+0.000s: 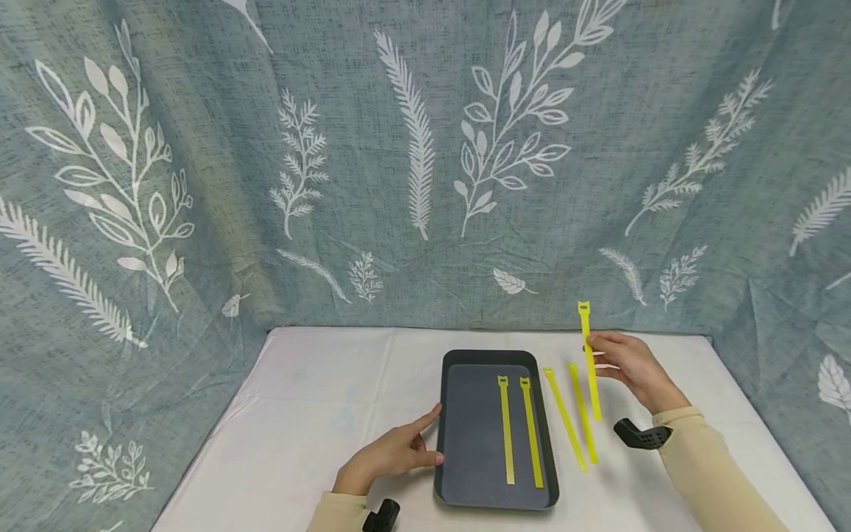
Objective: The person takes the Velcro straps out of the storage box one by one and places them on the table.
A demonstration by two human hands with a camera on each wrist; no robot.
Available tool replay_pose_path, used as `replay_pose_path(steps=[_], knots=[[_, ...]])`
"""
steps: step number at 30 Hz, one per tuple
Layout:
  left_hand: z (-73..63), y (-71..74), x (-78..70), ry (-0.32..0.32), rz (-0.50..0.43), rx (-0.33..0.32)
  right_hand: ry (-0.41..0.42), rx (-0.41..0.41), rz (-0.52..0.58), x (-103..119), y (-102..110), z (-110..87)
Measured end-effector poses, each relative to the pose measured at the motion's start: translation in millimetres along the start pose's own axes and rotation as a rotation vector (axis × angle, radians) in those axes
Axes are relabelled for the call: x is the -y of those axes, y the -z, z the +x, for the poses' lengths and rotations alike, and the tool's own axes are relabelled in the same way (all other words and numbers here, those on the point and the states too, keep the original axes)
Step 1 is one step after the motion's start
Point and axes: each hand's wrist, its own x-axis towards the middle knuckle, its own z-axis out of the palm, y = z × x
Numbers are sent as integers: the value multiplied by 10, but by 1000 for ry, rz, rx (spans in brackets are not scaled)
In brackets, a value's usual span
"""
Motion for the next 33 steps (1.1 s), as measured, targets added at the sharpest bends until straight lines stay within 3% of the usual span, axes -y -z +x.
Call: replay_pose_path(steps=[8, 18, 33], knots=[[-5, 2, 7, -10, 0, 2, -78, -23, -18, -189, 106, -32], [-10, -9, -7, -3, -10, 0, -120, -19, -20, -399, 180, -67], [4, 15, -25, 18, -22, -1, -201, -58, -61, -691, 131, 12]])
